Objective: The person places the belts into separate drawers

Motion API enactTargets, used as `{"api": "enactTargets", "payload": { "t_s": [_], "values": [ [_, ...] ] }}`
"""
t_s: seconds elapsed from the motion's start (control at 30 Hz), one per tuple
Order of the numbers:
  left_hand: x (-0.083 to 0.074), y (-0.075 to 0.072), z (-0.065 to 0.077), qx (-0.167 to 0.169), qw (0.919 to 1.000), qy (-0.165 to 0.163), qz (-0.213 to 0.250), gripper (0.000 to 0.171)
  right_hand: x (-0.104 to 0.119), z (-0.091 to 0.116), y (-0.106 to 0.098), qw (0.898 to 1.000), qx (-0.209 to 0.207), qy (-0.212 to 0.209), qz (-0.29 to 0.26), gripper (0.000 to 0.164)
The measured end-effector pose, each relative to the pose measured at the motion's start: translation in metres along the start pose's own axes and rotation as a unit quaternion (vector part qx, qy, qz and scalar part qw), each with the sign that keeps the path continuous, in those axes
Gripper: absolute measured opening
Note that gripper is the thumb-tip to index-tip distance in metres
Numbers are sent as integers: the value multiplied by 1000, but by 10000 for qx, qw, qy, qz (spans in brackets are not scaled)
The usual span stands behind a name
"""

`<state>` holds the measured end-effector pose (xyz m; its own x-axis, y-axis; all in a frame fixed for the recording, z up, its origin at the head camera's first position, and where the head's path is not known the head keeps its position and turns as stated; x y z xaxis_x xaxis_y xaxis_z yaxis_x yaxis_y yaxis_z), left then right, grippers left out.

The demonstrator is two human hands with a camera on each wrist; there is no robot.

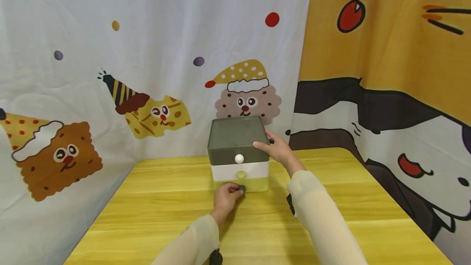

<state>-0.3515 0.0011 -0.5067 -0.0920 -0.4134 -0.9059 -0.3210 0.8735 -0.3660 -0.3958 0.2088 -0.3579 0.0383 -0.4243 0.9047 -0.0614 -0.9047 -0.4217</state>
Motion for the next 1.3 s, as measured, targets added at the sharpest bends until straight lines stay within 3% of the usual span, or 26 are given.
{"api": "enactTargets", "payload": {
  "t_s": [0.6, 0.83, 1.03, 1.3],
  "values": [
    [2, -4, 1, 24, 9999, -68, 87, 13, -3, -2, 5, 10000, 2, -58, -14, 91],
    [-1, -8, 1, 126, 9987, -190, 448, 19, -8, -1, 1, 9996, -58, -40, 282, 94],
    [-4, -12, -2, 189, 9964, -163, 808, 24, -10, -3, -3, 9997, -25, -129, 195, 90],
    [-4, -23, -10, 63, 9988, 87, 476, 22, -16, 0, -12, 9997, -6, -7, 251, 91]
  ]
}}
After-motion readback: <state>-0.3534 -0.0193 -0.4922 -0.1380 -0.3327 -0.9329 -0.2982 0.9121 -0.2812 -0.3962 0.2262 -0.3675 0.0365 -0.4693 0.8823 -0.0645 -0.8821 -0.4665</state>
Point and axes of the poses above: each hand's wrist, its own z-axis away from the middle knuckle, its own y-axis out of the palm, x = y × z, the point moved 3 cm from there along -z, towards the middle knuckle, and after that the axes turned 11 degrees about -x, right-handed, at the moved point
